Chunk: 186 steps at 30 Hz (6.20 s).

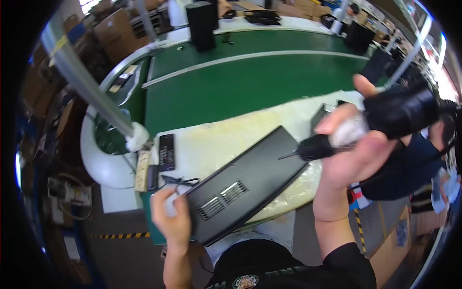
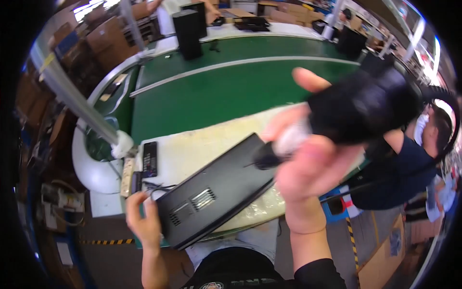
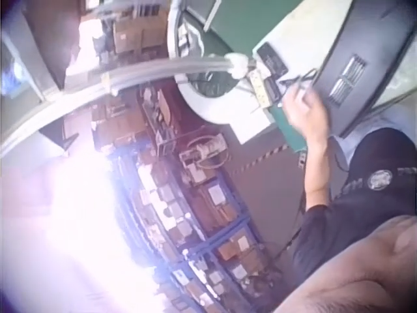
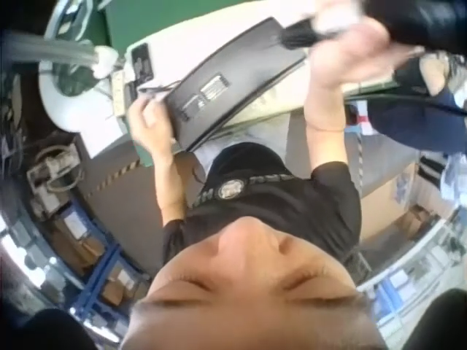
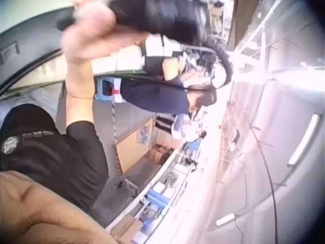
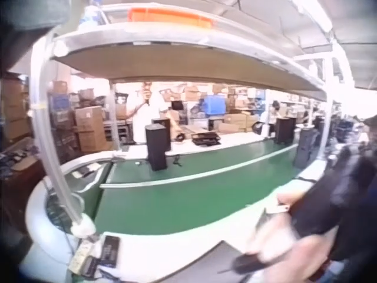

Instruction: The recorder is using an electric screwdriver to fasten a plastic housing onto an electronic device on a factory assembly line.

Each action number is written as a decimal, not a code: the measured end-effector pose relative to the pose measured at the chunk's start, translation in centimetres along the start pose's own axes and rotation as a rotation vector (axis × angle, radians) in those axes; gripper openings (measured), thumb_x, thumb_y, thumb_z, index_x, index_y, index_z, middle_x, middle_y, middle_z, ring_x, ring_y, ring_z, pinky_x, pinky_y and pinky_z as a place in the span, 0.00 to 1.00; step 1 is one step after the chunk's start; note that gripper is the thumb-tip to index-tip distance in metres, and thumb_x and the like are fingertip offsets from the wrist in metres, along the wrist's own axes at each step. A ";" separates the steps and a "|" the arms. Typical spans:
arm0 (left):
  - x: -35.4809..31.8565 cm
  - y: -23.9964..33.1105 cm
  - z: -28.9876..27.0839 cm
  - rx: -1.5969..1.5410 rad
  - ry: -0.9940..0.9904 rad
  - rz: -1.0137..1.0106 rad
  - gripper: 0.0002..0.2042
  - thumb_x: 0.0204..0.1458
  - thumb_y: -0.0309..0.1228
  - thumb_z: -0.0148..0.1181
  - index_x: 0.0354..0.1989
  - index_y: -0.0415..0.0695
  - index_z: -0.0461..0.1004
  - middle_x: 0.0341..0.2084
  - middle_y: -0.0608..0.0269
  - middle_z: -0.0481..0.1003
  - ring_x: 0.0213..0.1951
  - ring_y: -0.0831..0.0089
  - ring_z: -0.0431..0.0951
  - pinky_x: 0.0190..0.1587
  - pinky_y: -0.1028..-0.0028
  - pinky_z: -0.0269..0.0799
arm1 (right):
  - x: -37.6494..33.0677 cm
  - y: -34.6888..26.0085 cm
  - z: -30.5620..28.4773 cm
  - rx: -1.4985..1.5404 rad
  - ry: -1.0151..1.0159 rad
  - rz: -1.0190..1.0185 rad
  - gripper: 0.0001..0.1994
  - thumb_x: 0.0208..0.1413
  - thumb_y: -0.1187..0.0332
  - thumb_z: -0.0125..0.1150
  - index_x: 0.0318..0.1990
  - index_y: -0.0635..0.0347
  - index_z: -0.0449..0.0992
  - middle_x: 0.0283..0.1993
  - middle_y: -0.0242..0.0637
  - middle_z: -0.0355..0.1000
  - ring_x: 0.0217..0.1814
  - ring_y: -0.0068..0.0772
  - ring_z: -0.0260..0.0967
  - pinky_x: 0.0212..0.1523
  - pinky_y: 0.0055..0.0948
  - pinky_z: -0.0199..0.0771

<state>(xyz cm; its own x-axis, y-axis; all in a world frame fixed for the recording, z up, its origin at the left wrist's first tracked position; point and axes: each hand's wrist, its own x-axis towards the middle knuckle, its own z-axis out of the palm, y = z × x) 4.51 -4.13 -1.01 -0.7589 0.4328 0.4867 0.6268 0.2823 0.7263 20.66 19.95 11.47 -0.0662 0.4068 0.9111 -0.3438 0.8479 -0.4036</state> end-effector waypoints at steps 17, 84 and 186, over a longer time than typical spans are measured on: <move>-4.6 -1.8 6.7 -0.762 0.068 -0.439 0.24 0.49 0.29 0.55 0.56 0.38 0.63 0.49 0.57 0.68 0.52 0.68 0.66 0.57 0.71 0.58 | -10.4 16.2 -18.5 -0.058 0.456 0.341 0.23 0.64 0.64 0.47 0.60 0.67 0.50 0.40 0.42 0.69 0.26 0.22 0.62 0.26 0.21 0.66; -4.7 -1.7 8.4 -0.939 0.061 -0.431 0.25 0.47 0.28 0.57 0.55 0.36 0.61 0.51 0.54 0.65 0.52 0.65 0.65 0.58 0.68 0.58 | -3.0 -3.8 2.9 0.064 -0.067 0.367 0.38 0.58 0.36 0.41 0.57 0.67 0.54 0.35 0.41 0.69 0.20 0.21 0.63 0.21 0.18 0.64; 1.3 -0.7 16.1 -1.275 -0.284 -0.751 0.26 0.56 0.31 0.59 0.60 0.36 0.58 0.53 0.58 0.68 0.52 0.64 0.70 0.53 0.60 0.68 | -8.8 3.4 -9.8 0.285 0.364 0.598 0.24 0.63 0.49 0.44 0.50 0.64 0.61 0.20 0.36 0.65 0.14 0.22 0.59 0.13 0.22 0.63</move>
<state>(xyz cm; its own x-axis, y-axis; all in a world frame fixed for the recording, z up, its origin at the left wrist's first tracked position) 5.99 10.02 -8.69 -0.6721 0.7186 -0.1785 -0.5638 -0.3402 0.7526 29.28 22.60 1.28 -0.0212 0.8986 0.4382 -0.5782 0.3466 -0.7387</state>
